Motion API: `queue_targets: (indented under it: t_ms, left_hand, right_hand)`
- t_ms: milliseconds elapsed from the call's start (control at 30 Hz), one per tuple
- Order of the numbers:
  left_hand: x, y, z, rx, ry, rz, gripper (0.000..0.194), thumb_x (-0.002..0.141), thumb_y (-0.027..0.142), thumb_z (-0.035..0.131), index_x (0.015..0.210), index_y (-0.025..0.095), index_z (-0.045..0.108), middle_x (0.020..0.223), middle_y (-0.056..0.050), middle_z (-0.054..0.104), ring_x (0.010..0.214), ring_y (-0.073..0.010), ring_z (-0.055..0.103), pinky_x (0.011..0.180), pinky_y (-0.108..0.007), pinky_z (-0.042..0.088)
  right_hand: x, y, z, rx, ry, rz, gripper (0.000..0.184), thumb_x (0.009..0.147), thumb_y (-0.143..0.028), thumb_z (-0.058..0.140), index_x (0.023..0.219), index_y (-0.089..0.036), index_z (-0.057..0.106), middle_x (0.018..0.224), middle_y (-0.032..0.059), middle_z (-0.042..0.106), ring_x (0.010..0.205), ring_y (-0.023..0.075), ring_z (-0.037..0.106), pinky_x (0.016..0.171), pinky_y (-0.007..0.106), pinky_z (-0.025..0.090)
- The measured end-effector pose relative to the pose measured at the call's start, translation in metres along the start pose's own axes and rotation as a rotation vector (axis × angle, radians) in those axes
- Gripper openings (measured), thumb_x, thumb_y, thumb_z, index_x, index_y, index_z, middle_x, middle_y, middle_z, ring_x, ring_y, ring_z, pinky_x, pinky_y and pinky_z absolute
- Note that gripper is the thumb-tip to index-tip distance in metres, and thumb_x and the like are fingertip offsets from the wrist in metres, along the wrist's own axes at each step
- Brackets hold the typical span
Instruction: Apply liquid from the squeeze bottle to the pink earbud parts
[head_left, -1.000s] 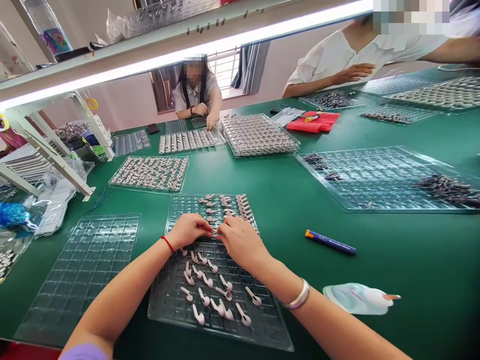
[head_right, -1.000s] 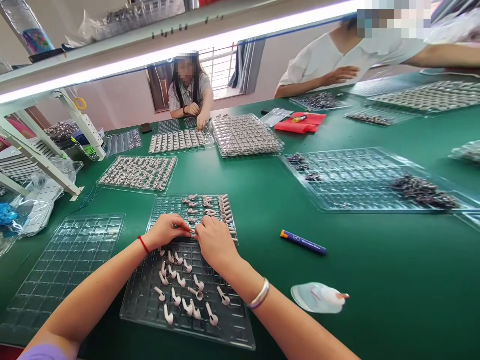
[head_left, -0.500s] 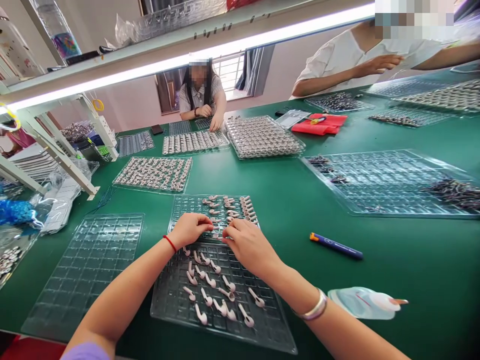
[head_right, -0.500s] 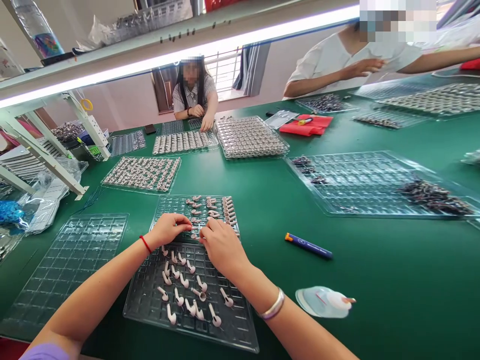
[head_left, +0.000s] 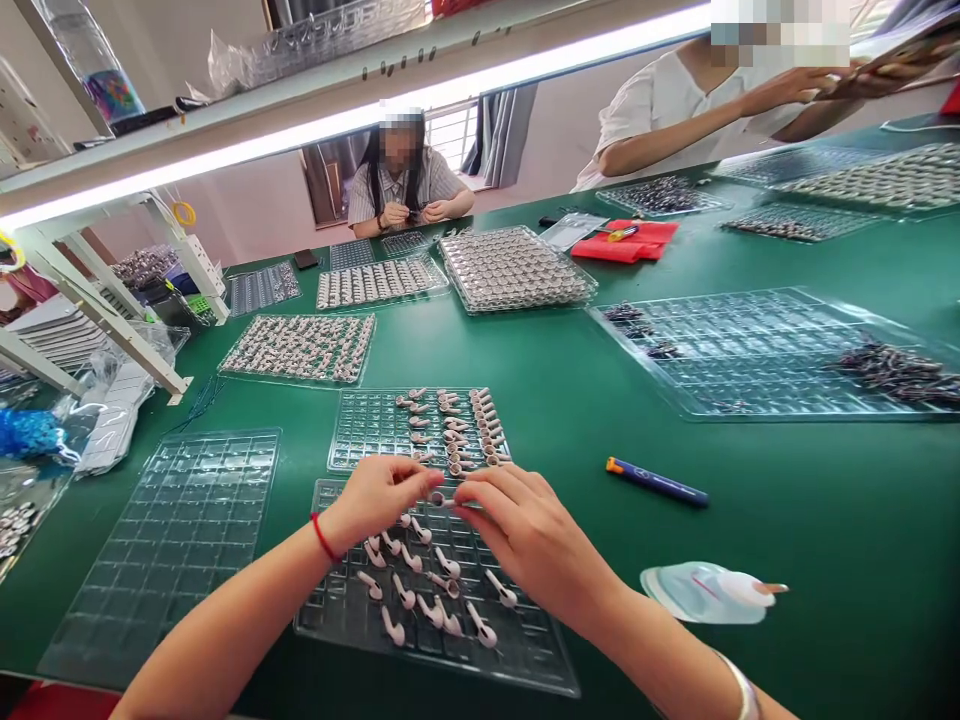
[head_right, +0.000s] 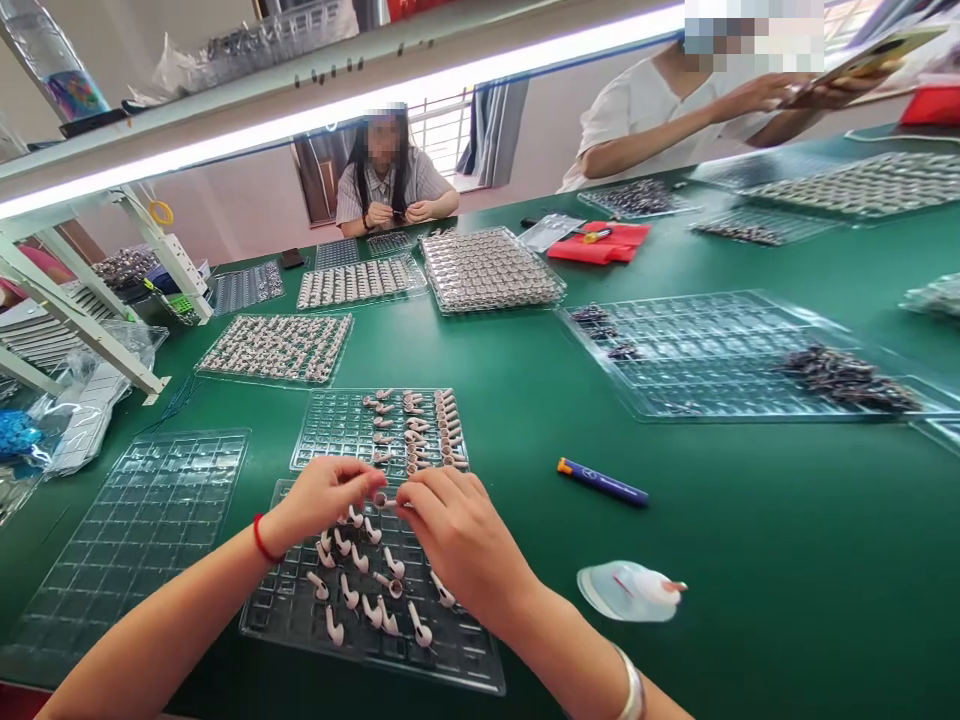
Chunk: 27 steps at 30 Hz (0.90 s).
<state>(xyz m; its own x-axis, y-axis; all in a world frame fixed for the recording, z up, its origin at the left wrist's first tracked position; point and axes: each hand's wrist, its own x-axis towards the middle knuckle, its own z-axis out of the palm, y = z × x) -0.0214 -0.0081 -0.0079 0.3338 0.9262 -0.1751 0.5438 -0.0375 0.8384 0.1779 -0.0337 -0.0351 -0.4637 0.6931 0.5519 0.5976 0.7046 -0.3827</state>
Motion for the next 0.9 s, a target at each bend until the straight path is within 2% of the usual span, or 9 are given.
queue_targets:
  t_ms: [100, 200, 267, 333, 433, 533, 633, 767, 900]
  left_hand:
    - [-0.040, 0.010, 0.014, -0.212, -0.166, -0.104, 0.053, 0.089, 0.060, 0.049, 0.078, 0.013, 0.071, 0.065, -0.003, 0.066, 0.053, -0.0129, 0.059, 0.048, -0.022, 0.046]
    - [-0.069, 0.013, 0.030, -0.630, -0.217, -0.300, 0.052, 0.071, 0.064, 0.070, 0.074, 0.012, 0.069, 0.061, -0.001, 0.062, 0.048, -0.0090, 0.054, 0.046, -0.019, 0.045]
    - [-0.082, 0.013, 0.040, -0.806, -0.201, -0.387, 0.054, 0.064, 0.064, 0.077, 0.072, 0.011, 0.069, 0.059, 0.000, 0.060, 0.046, -0.0077, 0.052, 0.044, -0.018, 0.044]
    - [-0.092, 0.013, 0.050, -0.901, -0.197, -0.436, 0.055, 0.063, 0.064, 0.078, 0.073, 0.010, 0.070, 0.057, -0.001, 0.060, 0.044, -0.0071, 0.052, 0.043, -0.017, 0.043]
    - [-0.107, 0.013, 0.063, -0.993, -0.226, -0.464, 0.057, 0.064, 0.064, 0.078, 0.074, 0.008, 0.072, 0.054, -0.002, 0.060, 0.041, -0.0063, 0.051, 0.041, -0.016, 0.043]
    - [-0.122, 0.011, 0.078, -1.095, -0.276, -0.476, 0.060, 0.066, 0.067, 0.075, 0.072, 0.007, 0.071, 0.053, -0.003, 0.060, 0.038, -0.0067, 0.052, 0.037, -0.016, 0.042]
    - [-0.138, 0.004, 0.095, -1.251, -0.317, -0.509, 0.065, 0.070, 0.072, 0.068, 0.071, 0.008, 0.069, 0.050, -0.004, 0.060, 0.035, -0.0092, 0.052, 0.031, -0.017, 0.040]
    - [-0.161, -0.008, 0.121, -1.398, -0.367, -0.516, 0.058, 0.073, 0.067, 0.069, 0.071, 0.008, 0.068, 0.046, -0.004, 0.059, 0.033, -0.0108, 0.051, 0.029, -0.018, 0.036]
    - [-0.180, -0.019, 0.146, -1.457, -0.380, -0.540, 0.054, 0.075, 0.063, 0.070, 0.070, 0.010, 0.067, 0.044, -0.001, 0.055, 0.031, -0.0100, 0.048, 0.029, -0.018, 0.035]
  right_hand:
    - [-0.008, -0.016, -0.013, 0.122, 0.022, -0.036, 0.016, 0.098, -0.018, 0.045, 0.091, -0.019, 0.059, 0.086, 0.0043, 0.068, 0.079, 0.0157, 0.059, 0.074, 0.030, 0.044]
    - [-0.018, -0.030, -0.019, 0.229, 0.019, -0.028, 0.014, 0.098, -0.018, 0.045, 0.093, -0.021, 0.058, 0.085, 0.0038, 0.067, 0.079, 0.0141, 0.062, 0.072, 0.026, 0.049]
    - [-0.026, -0.038, -0.021, 0.372, -0.015, 0.066, 0.011, 0.097, -0.020, 0.048, 0.096, -0.022, 0.058, 0.086, 0.0037, 0.066, 0.080, 0.0136, 0.063, 0.070, 0.024, 0.052]
    - [-0.034, -0.046, -0.022, 0.621, -0.104, 0.240, 0.011, 0.096, -0.026, 0.050, 0.098, -0.022, 0.061, 0.087, 0.0036, 0.065, 0.078, 0.0135, 0.064, 0.068, 0.022, 0.053]
    - [-0.046, -0.056, -0.025, 0.998, -0.264, 0.498, 0.020, 0.094, -0.038, 0.054, 0.090, -0.021, 0.064, 0.079, 0.0020, 0.060, 0.069, 0.0128, 0.060, 0.064, 0.024, 0.051]
    - [-0.055, -0.064, -0.030, 1.241, -0.367, 0.647, 0.031, 0.089, -0.049, 0.060, 0.082, -0.019, 0.062, 0.072, -0.0012, 0.054, 0.060, 0.0105, 0.054, 0.062, 0.026, 0.047]
    - [-0.065, -0.072, -0.035, 1.352, -0.430, 0.701, 0.036, 0.086, -0.054, 0.063, 0.080, -0.019, 0.061, 0.070, -0.0018, 0.053, 0.061, 0.0112, 0.054, 0.065, 0.028, 0.046]
    - [-0.086, -0.085, -0.035, 1.487, -0.495, 0.806, 0.034, 0.082, -0.052, 0.067, 0.079, -0.019, 0.059, 0.071, -0.0016, 0.053, 0.064, 0.0129, 0.058, 0.066, 0.029, 0.047]
    - [-0.115, -0.096, -0.026, 1.598, -0.487, 0.931, 0.035, 0.078, -0.051, 0.072, 0.077, -0.018, 0.059, 0.067, -0.0024, 0.056, 0.065, 0.0126, 0.058, 0.067, 0.028, 0.046]
